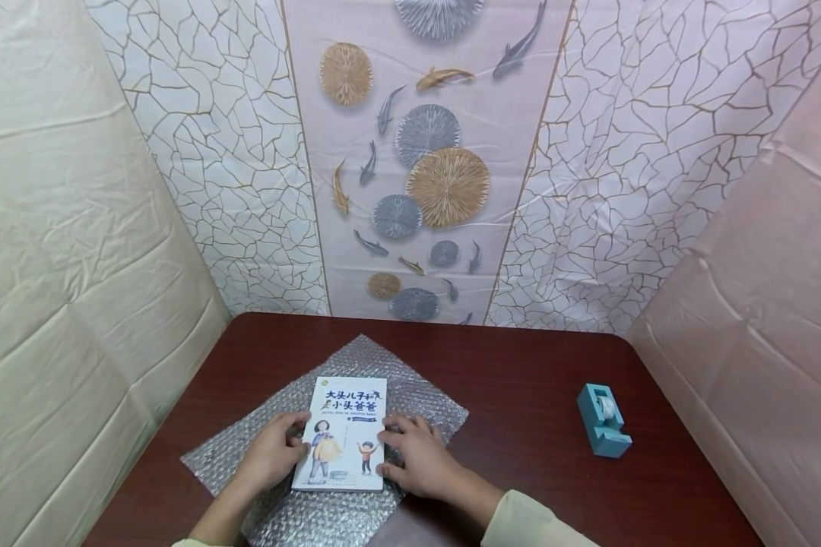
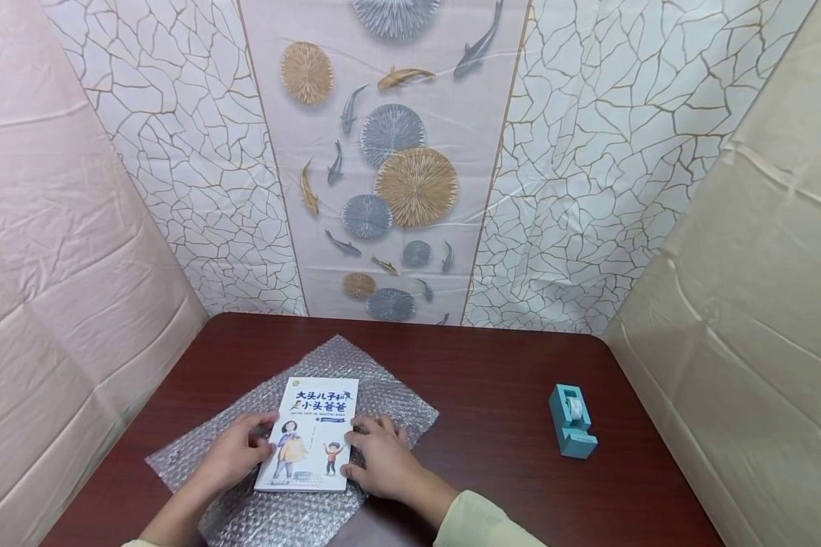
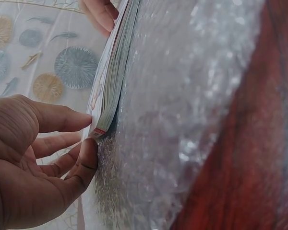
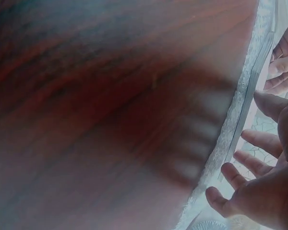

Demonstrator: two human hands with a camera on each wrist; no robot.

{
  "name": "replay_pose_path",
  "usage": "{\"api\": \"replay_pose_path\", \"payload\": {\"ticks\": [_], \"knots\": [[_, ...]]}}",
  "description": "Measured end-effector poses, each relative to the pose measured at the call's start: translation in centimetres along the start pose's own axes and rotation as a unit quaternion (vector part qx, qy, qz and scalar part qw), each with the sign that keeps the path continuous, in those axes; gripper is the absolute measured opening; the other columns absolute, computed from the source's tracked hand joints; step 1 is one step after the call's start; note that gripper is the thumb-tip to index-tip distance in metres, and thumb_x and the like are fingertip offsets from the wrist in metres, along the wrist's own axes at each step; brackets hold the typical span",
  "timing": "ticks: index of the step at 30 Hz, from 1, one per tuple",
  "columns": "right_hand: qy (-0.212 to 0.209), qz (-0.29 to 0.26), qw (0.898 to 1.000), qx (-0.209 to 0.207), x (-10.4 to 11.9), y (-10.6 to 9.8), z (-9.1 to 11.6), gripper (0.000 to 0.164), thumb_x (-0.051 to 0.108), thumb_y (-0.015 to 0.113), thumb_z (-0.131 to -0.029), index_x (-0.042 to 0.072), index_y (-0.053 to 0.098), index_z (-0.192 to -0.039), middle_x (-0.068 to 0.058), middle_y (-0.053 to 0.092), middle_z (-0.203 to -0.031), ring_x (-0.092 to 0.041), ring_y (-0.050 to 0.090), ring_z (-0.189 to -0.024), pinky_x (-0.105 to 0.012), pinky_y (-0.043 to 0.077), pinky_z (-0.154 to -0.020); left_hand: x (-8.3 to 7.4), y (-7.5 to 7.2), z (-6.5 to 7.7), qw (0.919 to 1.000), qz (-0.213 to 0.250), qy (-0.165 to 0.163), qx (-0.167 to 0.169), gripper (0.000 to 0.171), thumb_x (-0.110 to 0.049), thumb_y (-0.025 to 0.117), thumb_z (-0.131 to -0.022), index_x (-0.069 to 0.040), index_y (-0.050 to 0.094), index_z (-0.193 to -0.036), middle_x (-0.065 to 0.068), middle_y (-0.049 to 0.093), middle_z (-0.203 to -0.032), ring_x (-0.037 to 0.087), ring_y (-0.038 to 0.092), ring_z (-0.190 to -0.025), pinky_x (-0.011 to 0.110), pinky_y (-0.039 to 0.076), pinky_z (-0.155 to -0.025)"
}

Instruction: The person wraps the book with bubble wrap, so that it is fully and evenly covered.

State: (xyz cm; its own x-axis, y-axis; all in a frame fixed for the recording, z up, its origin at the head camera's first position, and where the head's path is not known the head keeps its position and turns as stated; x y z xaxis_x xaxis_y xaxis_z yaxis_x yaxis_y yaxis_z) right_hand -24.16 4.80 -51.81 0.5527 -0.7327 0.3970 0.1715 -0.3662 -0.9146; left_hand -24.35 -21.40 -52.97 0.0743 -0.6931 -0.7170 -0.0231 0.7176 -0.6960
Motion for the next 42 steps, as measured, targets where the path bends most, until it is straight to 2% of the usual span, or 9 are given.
{"api": "replay_pose_path", "payload": {"ticks": [4, 8, 15, 21, 24, 27, 29, 35, 42], "knots": [[-0.005, 0.012, 1.0, -0.008, 0.1, -0.1, 0.1, 0.052, 0.039, 0.086, -0.097, 0.018, 0.074, -0.143, -0.012, 0.057, -0.164, -0.044, 0.055, -0.147, -0.077, 0.047, -0.114, -0.2, 0.1, -0.2, 0.9999, -0.015, 0.008, 0.002, 0.055, -0.003, 0.08, -0.092, -0.001, 0.069, -0.146, 0.013, 0.067, -0.13, 0.013, 0.058, -0.085, 0.031, 0.046, -0.074], [-0.015, 0.016, 1.0, -0.01, 0.0, 0.2, 0.1, 0.053, 0.038, 0.084, -0.098, 0.02, 0.073, -0.146, -0.01, 0.056, -0.166, -0.041, 0.055, -0.151, -0.076, 0.046, -0.117, -0.3, 0.2, -0.5, 0.9993, -0.037, 0.01, 0.002, 0.055, -0.007, 0.082, -0.093, -0.003, 0.069, -0.146, 0.011, 0.068, -0.13, 0.014, 0.06, -0.087, 0.035, 0.048, -0.076], [-0.015, 0.011, 1.0, 0.005, 0.1, 0.2, 0.3, 0.053, 0.037, 0.082, -0.1, 0.021, 0.07, -0.149, -0.006, 0.056, -0.168, -0.041, 0.055, -0.152, -0.076, 0.043, -0.12, -0.6, 0.2, -1.2, 0.9986, -0.045, 0.026, -0.002, 0.056, -0.008, 0.081, -0.092, 0.001, 0.067, -0.146, 0.021, 0.068, -0.14, 0.019, 0.067, -0.095, 0.039, 0.056, -0.079], [-0.013, 0.009, 1.0, 0.011, 0.2, 0.1, 0.3, 0.053, 0.037, 0.082, -0.1, 0.021, 0.07, -0.15, -0.006, 0.055, -0.169, -0.04, 0.055, -0.152, -0.077, 0.043, -0.119, -1.0, 0.3, -1.8, 0.9977, -0.056, 0.039, -0.001, 0.055, -0.01, 0.08, -0.095, 0.0, 0.066, -0.147, 0.023, 0.065, -0.149, 0.024, 0.069, -0.106, 0.05, 0.06, -0.094], [-0.011, 0.01, 1.0, 0.013, 0.2, 0.2, 0.3, 0.053, 0.038, 0.081, -0.101, 0.022, 0.07, -0.15, -0.006, 0.055, -0.169, -0.039, 0.055, -0.152, -0.077, 0.044, -0.118, -1.1, 0.3, -2.1, 0.9974, -0.054, 0.048, -0.004, 0.055, -0.011, 0.08, -0.096, 0.001, 0.066, -0.147, 0.027, 0.063, -0.151, 0.035, 0.07, -0.121, 0.058, 0.057, -0.106], [-0.01, 0.008, 1.0, 0.014, 0.1, 0.3, 0.3, 0.053, 0.038, 0.081, -0.101, 0.022, 0.07, -0.15, -0.006, 0.054, -0.169, -0.039, 0.054, -0.152, -0.077, 0.044, -0.118, -1.4, 0.4, -2.4, 0.9966, -0.054, 0.06, -0.013, 0.054, -0.01, 0.079, -0.095, 0.002, 0.066, -0.147, 0.03, 0.062, -0.153, 0.048, 0.065, -0.135, 0.064, 0.052, -0.115], [-0.011, 0.008, 1.0, 0.013, 0.0, 0.3, 0.3, 0.054, 0.039, 0.081, -0.101, 0.022, 0.069, -0.151, -0.006, 0.054, -0.169, -0.039, 0.054, -0.152, -0.077, 0.044, -0.118, -1.5, 0.4, -2.6, 0.9963, -0.06, 0.059, -0.017, 0.055, -0.011, 0.079, -0.096, 0.001, 0.066, -0.147, 0.029, 0.06, -0.155, 0.051, 0.059, -0.144, 0.067, 0.048, -0.119], [-0.013, 0.008, 1.0, 0.014, -0.1, 0.4, 0.2, 0.053, 0.039, 0.081, -0.101, 0.023, 0.069, -0.151, -0.005, 0.054, -0.169, -0.039, 0.055, -0.151, -0.077, 0.044, -0.117, -1.9, 0.5, -3.2, 0.9954, -0.083, 0.045, -0.015, 0.054, -0.015, 0.077, -0.098, -0.001, 0.065, -0.149, 0.028, 0.058, -0.159, 0.055, 0.05, -0.15, 0.072, 0.04, -0.123], [-0.01, 0.007, 1.0, 0.02, -0.2, 0.5, 0.2, 0.054, 0.04, 0.081, -0.101, 0.023, 0.069, -0.151, -0.004, 0.054, -0.17, -0.038, 0.055, -0.151, -0.077, 0.045, -0.117, -1.0, 0.9, -4.8, 0.9947, -0.078, 0.062, -0.025, 0.055, -0.017, 0.077, -0.097, 0.001, 0.065, -0.148, 0.03, 0.058, -0.157, 0.059, 0.047, -0.149, 0.077, 0.036, -0.122]]}}
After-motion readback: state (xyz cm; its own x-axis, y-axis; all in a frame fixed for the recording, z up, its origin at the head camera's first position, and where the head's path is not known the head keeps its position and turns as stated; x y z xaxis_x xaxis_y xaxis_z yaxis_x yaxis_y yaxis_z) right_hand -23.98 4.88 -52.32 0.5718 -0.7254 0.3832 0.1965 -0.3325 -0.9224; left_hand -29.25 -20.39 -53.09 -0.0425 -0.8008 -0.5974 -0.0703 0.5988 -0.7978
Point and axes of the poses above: each hand's wrist, its own z-axis away from the middle knuckle, its own y-axis out of the palm, x = y × z, the point moved 6 cm from there along -z, towards the middle knuckle
